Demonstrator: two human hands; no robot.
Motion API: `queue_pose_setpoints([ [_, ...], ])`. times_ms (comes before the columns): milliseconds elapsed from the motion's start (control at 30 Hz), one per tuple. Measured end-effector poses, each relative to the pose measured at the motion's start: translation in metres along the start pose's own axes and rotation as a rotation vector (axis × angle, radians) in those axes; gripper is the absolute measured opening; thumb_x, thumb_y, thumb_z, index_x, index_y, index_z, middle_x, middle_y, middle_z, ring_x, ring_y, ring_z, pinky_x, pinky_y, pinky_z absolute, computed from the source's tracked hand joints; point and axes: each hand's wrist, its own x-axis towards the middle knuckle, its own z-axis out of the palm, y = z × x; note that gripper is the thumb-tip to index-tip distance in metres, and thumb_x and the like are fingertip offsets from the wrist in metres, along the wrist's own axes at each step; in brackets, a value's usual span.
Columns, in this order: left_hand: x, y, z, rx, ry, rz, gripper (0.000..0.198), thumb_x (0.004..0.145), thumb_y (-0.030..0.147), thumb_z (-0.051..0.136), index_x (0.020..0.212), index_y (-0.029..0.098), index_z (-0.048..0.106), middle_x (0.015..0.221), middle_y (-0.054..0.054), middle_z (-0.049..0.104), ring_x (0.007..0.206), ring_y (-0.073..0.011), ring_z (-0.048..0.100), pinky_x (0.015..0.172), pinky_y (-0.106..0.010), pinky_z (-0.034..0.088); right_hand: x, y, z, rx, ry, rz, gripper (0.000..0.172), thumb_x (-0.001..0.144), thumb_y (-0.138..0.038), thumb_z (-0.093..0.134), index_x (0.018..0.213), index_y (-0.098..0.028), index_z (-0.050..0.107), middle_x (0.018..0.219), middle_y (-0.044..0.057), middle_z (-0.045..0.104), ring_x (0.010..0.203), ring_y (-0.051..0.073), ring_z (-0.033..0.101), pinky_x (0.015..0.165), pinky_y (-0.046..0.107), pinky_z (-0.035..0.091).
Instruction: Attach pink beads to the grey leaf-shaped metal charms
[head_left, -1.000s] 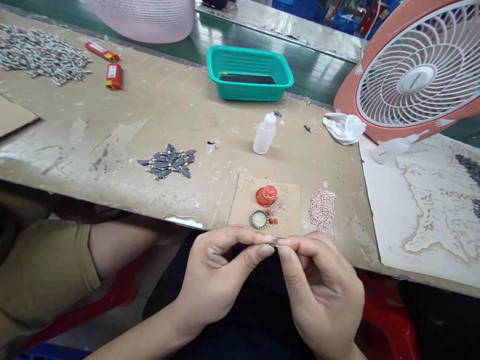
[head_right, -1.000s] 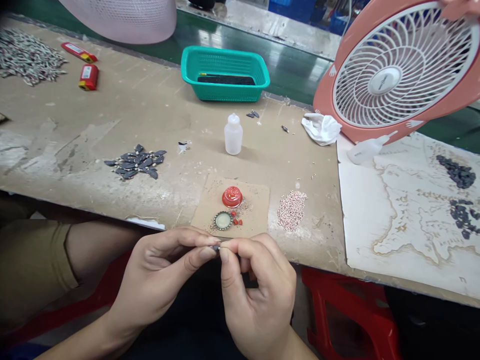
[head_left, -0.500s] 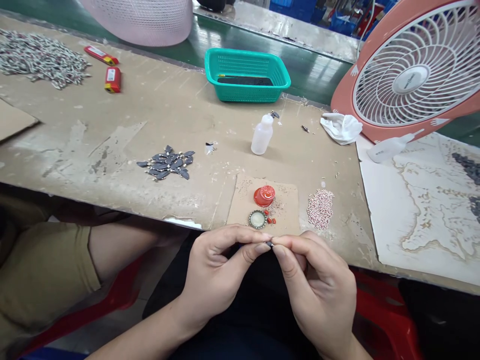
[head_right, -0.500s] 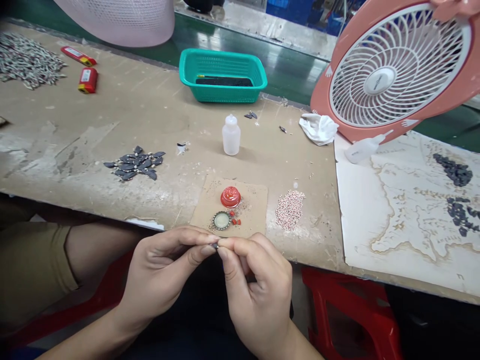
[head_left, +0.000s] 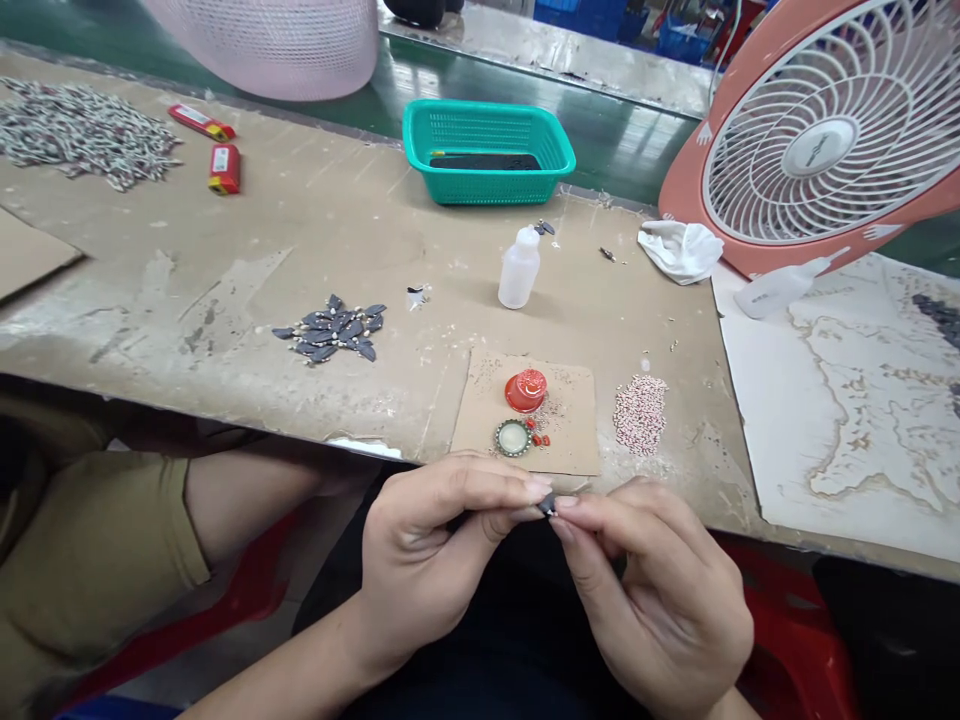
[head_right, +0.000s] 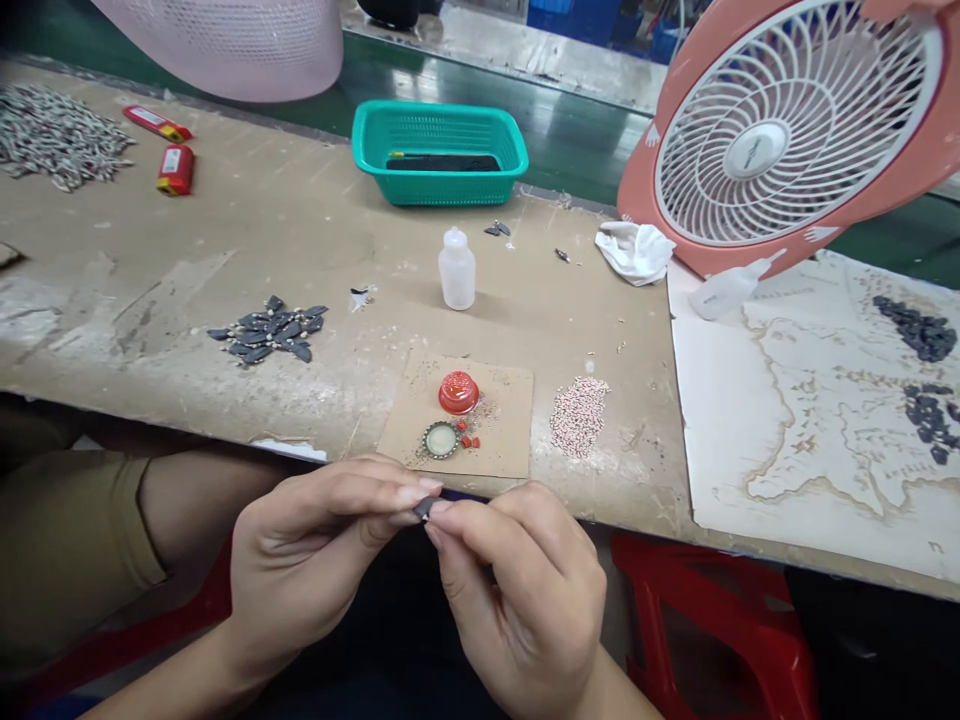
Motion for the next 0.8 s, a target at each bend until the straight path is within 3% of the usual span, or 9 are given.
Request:
queue_pose_setpoints([
  [200, 0.0, 0.0, 0.002, 0.055, -0.01, 0.008, 0.03, 0.081, -0.003, 0.071, 0.09, 0.024, 0.078, 0.086, 0.0, 0.08, 0.079, -0.0172, 0.075, 0.074, -0.027, 0.062, -0.001, 0.001, 0.002, 0.004, 0.006, 0.01, 0.026, 0.082, -0.001, 0.066, 0.101, -0.02, 0.066, 0.079, 0.0, 0.068, 0.065, 0.01, 0.06, 0.057, 0.024, 0.054],
  [400, 0.003, 0.007, 0.003, 0.104, -0.031, -0.054, 0.021, 0.08, 0.002, 0.074, 0.083, 0.022, 0.077, 0.08, 0.001, 0.079, 0.073, -0.0144, 0.074, 0.071, -0.023, 0.062, 0.0, 0.0, 0.001, 0.102, -0.042, 0.14, 0.02, 0.085, -0.003, 0.063, 0.097, -0.019, 0.066, 0.076, -0.002, 0.064, 0.062, 0.008, 0.057, 0.054, 0.02, 0.049],
  [633, 0.008, 0.013, -0.002, -0.01, -0.059, -0.336, 0.013, 0.078, 0.01, 0.078, 0.082, 0.022, 0.08, 0.083, -0.001, 0.081, 0.075, -0.017, 0.077, 0.069, -0.02, 0.062, 0.0, 0.004, 0.0, 0.192, -0.138, 0.335, 0.009, 0.089, -0.016, 0.066, 0.093, -0.024, 0.068, 0.07, -0.005, 0.056, 0.057, 0.007, 0.05, 0.052, 0.019, 0.045],
  [800, 0.01, 0.01, -0.015, 0.042, -0.087, -0.4, 0.004, 0.08, 0.017, 0.077, 0.082, 0.02, 0.079, 0.079, -0.003, 0.08, 0.069, -0.018, 0.076, 0.062, -0.021, 0.061, -0.01, 0.015, -0.006, 0.165, -0.06, 0.417, 0.015, 0.089, -0.022, 0.067, 0.103, -0.026, 0.07, 0.076, -0.003, 0.055, 0.068, 0.01, 0.054, 0.059, 0.022, 0.048],
])
